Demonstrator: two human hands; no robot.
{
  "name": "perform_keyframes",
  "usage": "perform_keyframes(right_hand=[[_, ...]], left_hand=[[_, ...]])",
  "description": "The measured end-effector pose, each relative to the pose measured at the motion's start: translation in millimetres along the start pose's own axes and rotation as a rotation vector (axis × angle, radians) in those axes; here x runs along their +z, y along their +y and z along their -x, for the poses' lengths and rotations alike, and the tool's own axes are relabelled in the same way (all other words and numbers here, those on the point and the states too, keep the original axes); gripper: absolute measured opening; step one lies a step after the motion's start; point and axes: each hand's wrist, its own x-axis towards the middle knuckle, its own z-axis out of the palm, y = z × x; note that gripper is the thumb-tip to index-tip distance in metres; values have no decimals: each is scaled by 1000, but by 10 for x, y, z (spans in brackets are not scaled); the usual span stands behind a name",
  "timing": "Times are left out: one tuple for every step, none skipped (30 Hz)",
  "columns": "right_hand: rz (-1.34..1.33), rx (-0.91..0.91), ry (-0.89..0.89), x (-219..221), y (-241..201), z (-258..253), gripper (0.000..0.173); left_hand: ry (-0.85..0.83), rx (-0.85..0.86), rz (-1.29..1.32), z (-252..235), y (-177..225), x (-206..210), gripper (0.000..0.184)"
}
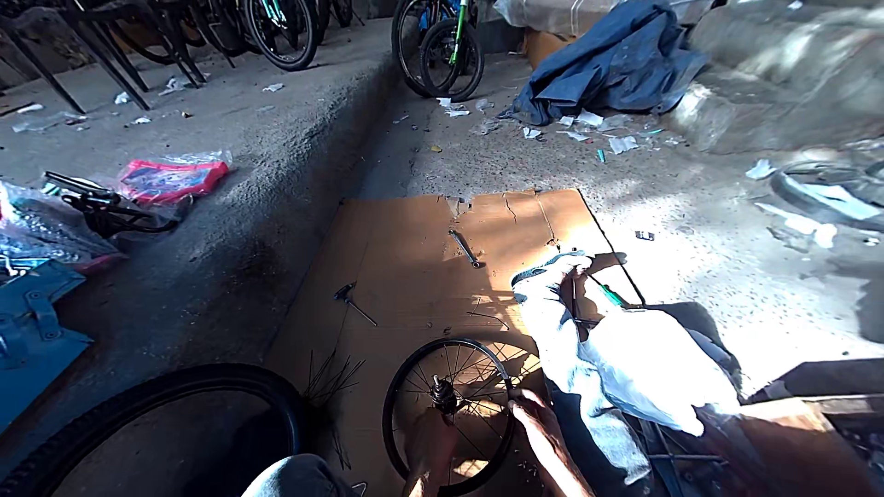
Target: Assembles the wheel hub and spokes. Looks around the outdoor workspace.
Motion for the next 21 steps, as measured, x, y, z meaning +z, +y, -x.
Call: perform_keyframes(right_hand=[[33, -28, -22, 23, -14, 33, 23], [90, -54, -52, 43, -15, 64, 21], [177, -65, -74, 66, -6, 89, 25], [281, -67, -98, 86, 0, 112, 31], [388, -58, -130, 99, 5, 132, 38], [482, -53, -164, 104, 24, 145, 43], [557, -59, -192, 103, 42, 150, 44], [609, -63, -221, 93, 56, 153, 43], [640, -71, -238, 80, 89, 146, 40], [643, -90, -246, 68, 118, 135, 35], [623, -125, -245, 59, 153, 119, 31], [604, -153, -242, 50, 175, 103, 29], [598, -166, -240, 41, 184, 94, 29], [599, -156, -244, 33, 162, 95, 30], [610, -135, -249, 36, 127, 103, 32], [624, -110, -260, 41, 90, 123, 36], [638, -97, -272, 45, 71, 140, 40], [646, -105, -276, 47, 76, 143, 39], [647, -113, -284, 42, 86, 137, 36], [647, -115, -293, 36, 96, 126, 32], [644, -117, -298, 34, 105, 113, 30]], left_hand=[[-62, 19, 219, -11, -27, 86, 37], [-115, 32, 440, -9, -33, 183, 37], [-151, 40, 639, -6, -27, 286, 39], [-179, 47, 779, -16, -20, 380, 41], [-193, 55, 862, -25, -12, 458, 42], [-187, 62, 911, -37, -6, 521, 41], [-180, 63, 936, -52, -1, 564, 41], [-173, 62, 944, -75, -3, 601, 41], [-166, 62, 946, -98, -2, 632, 41], [-163, 58, 955, -111, 3, 648, 40], [-161, 55, 970, -117, 4, 650, 40], [-155, 53, 991, -115, 5, 643, 39], [-140, 51, 1015, -108, 0, 636, 38], [-118, 55, 1043, -104, -10, 626, 36], [-91, 56, 1078, -112, -18, 613, 34], [-76, 55, 1108, -123, -25, 598, 31], [-82, 52, 1134, -124, -28, 580, 30], [-98, 47, 1155, -124, -27, 567, 30], [-108, 42, 1173, -127, -22, 565, 30], [-107, 38, 1182, -132, -15, 571, 32], [-85, 30, 1182, -135, -7, 580, 34]])
